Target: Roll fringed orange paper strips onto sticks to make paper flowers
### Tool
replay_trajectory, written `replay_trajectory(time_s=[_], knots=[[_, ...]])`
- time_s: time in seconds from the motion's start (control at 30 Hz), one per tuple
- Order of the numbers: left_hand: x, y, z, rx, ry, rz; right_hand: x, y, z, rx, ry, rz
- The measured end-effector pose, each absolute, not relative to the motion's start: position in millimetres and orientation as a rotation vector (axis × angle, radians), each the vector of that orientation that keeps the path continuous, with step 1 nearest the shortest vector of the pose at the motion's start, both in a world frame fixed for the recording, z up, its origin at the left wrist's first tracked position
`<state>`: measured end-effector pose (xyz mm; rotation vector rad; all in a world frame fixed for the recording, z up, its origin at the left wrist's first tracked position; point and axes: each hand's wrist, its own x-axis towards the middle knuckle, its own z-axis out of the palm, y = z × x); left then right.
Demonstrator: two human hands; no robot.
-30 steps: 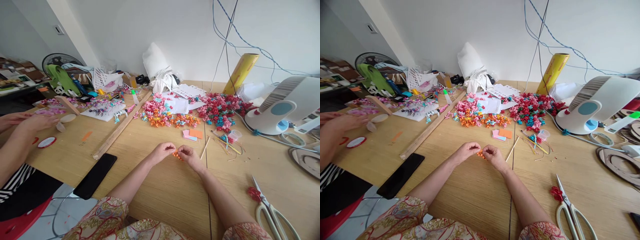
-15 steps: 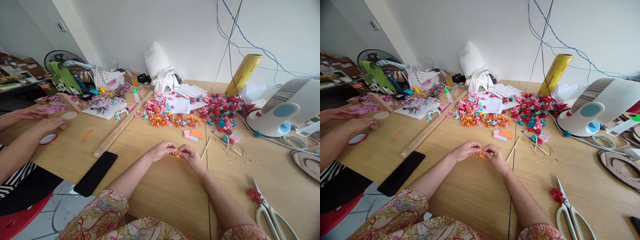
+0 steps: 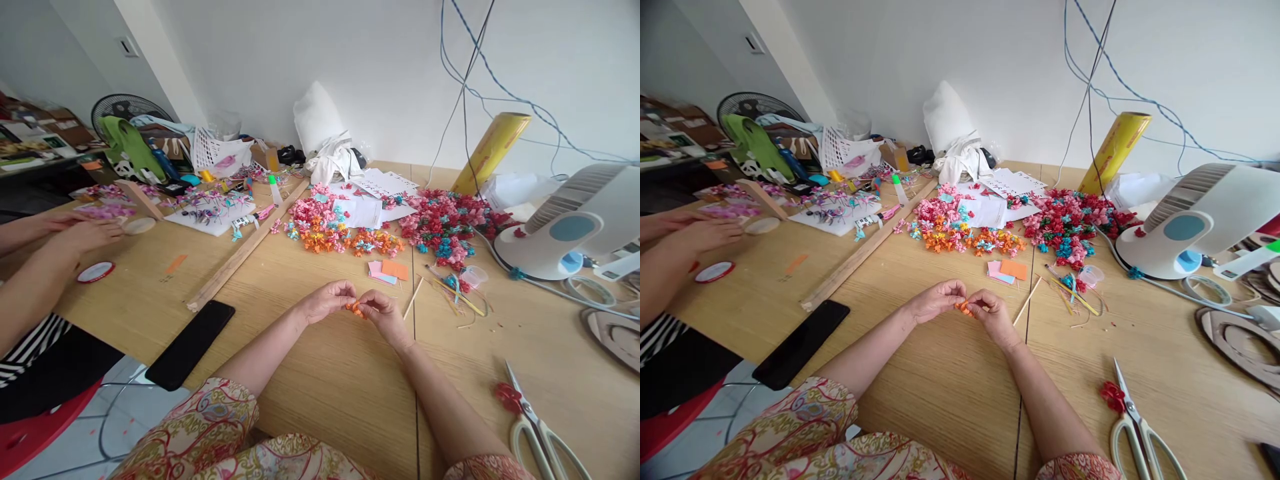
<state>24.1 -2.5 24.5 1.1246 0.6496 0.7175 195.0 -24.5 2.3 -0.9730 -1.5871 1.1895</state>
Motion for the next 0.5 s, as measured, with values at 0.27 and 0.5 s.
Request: replay_trajectory(time_s=[0.27,0.5], knots=[[26.2,0.6,21.1,1.132,0.616,0.705,195.2,-23.5,0.1,-0.933,-1.556,1.227],[27.4,2.1,19.6,1.183,0.597,0.696,195.6,-24.7,2.2,-0.969,-1.59,1.199]])
